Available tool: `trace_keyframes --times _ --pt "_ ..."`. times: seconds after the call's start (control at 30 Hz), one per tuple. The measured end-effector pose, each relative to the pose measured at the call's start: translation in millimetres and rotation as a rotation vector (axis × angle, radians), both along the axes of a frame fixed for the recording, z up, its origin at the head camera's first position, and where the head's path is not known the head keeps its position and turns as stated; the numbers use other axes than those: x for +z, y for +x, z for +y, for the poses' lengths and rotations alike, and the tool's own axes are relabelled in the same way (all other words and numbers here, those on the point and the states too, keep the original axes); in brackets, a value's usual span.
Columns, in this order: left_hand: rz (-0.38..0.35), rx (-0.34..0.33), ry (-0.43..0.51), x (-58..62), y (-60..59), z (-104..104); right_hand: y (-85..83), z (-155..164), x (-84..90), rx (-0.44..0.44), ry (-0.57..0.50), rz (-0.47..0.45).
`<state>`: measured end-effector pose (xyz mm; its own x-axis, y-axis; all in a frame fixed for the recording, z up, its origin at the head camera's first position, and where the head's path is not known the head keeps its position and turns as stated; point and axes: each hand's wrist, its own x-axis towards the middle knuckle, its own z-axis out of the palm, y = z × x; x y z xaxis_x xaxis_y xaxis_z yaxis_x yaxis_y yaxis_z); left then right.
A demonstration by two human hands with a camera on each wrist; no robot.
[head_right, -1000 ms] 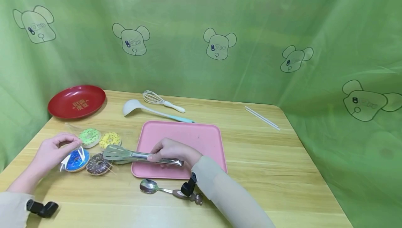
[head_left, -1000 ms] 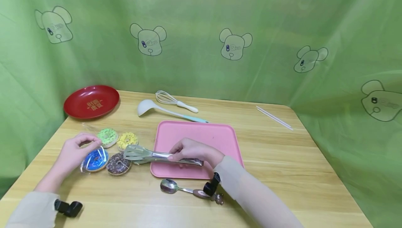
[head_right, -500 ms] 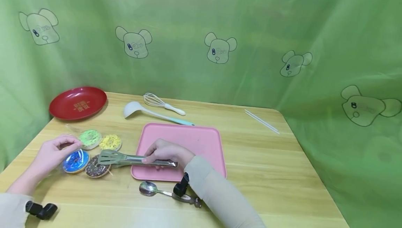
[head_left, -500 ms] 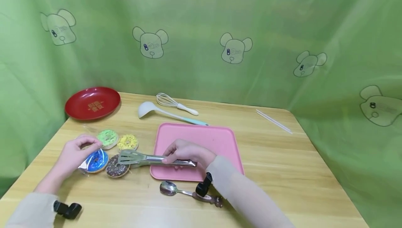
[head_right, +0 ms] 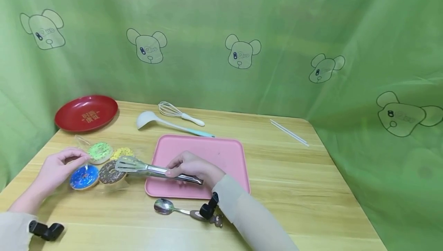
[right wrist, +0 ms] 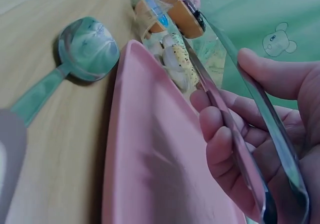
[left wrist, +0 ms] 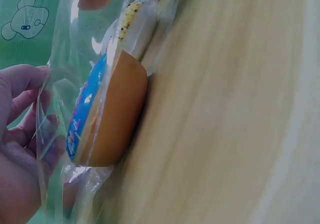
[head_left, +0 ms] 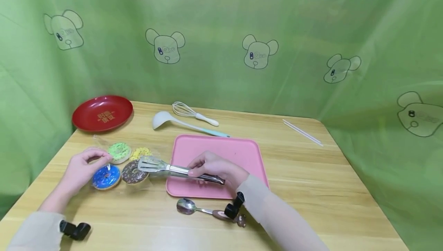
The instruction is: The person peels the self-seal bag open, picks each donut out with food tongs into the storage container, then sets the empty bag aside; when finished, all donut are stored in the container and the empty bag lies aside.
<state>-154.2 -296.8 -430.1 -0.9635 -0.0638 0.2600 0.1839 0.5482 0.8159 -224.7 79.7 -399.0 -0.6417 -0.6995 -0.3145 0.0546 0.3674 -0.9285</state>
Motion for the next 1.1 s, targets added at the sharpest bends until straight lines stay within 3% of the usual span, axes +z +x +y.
trace_keyframes --times 0.27,0.5,0.77,0.97,1.1 --pt "-0.015 0.01 -0.002 -0.2 0.4 1.7 2.4 25.2 -5.9 -0.079 -0.022 -0.041" --pt "-0.019 0.023 -0.009 0.1 0.5 2.1 7.2 54.1 -7.0 -0.127 0.022 -0.014" --pt "-0.03 0.027 -0.009 1.7 2.2 1.5 15.1 94.1 -6.9 -0.262 0.051 -0.054" --pt "-0.059 0.029 -0.013 4.2 3.0 0.9 16.9 134.3 1.1 -0.255 0.048 0.052" --pt "-0.068 0.028 -0.019 4.6 3.1 -0.3 21.1 161.9 8.4 -0.326 0.08 0.089"
